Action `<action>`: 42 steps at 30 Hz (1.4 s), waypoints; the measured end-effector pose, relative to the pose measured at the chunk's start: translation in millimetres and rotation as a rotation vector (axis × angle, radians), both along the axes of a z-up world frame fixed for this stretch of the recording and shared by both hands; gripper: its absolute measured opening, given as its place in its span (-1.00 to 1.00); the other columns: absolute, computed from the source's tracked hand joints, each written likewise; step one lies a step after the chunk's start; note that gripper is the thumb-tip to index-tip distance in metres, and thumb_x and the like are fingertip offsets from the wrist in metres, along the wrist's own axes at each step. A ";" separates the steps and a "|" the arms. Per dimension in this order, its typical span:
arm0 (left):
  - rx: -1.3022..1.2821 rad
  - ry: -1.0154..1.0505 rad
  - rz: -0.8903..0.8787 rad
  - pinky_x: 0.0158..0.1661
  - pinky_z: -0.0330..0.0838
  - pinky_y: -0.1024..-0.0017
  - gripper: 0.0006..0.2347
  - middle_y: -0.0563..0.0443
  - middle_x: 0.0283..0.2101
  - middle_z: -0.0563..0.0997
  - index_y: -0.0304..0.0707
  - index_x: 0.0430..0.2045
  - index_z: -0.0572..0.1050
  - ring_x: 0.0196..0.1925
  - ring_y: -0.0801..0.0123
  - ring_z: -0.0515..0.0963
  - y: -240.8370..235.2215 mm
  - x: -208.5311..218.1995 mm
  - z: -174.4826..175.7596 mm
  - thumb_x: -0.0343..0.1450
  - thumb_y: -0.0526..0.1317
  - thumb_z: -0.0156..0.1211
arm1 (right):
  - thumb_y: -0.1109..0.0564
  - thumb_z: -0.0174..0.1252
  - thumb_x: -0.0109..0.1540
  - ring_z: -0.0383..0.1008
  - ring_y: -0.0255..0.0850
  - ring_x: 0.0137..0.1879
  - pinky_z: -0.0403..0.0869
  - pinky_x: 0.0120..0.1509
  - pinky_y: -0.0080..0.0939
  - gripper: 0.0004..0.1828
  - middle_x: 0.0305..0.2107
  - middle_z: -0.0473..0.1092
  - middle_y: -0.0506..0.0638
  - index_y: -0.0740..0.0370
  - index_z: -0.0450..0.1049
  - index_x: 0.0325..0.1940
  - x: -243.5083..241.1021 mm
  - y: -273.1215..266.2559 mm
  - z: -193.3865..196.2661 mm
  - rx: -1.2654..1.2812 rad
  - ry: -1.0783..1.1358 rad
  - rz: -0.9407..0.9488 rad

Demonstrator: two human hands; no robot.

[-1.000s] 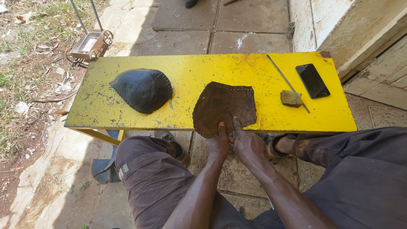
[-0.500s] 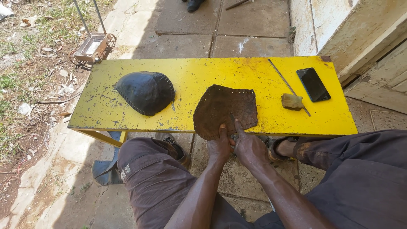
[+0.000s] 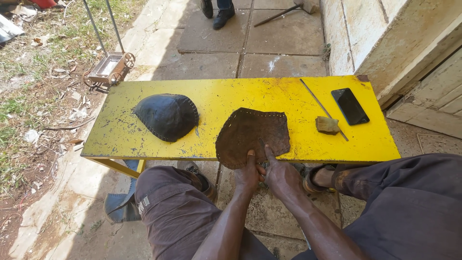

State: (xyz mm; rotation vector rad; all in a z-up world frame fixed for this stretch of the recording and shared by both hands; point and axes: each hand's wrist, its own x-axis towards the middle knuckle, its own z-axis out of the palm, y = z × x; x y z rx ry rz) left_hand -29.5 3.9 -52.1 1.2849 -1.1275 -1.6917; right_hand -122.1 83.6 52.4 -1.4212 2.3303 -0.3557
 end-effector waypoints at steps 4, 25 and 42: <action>0.018 -0.008 -0.014 -0.71 0.39 0.49 -0.60 -0.05 -0.68 0.66 -0.25 0.15 0.53 -0.73 0.32 0.61 2.6 3.0 9.0 0.66 0.06 -0.06 | 0.10 -0.09 0.40 0.61 0.18 -0.45 0.56 -0.41 0.08 -0.24 -0.53 0.59 0.26 -0.16 0.01 0.72 -12.8 -3.2 -19.1 0.009 0.002 0.019; -0.145 -0.167 0.099 0.10 0.60 -0.21 -0.57 -0.30 0.01 0.71 -0.07 0.18 0.56 0.12 -0.25 0.66 1.6 7.7 19.4 0.54 0.15 0.21 | -0.01 -0.07 0.38 0.54 0.10 -0.60 0.54 -0.52 0.07 -0.37 -0.55 0.58 0.21 -0.41 0.33 0.56 18.8 10.5 74.7 -0.385 -0.261 0.000; -0.046 -0.148 0.011 -0.67 0.48 0.53 -0.52 -0.03 -0.69 0.66 -0.17 -0.63 0.61 -0.71 0.33 0.64 14.6 -6.4 15.7 0.64 0.07 -0.02 | 0.15 -0.11 0.43 0.41 -0.16 -0.68 0.42 -0.55 -0.18 -0.36 -0.70 0.50 0.09 0.11 0.19 0.65 -8.1 12.1 1.1 -0.156 0.099 -0.083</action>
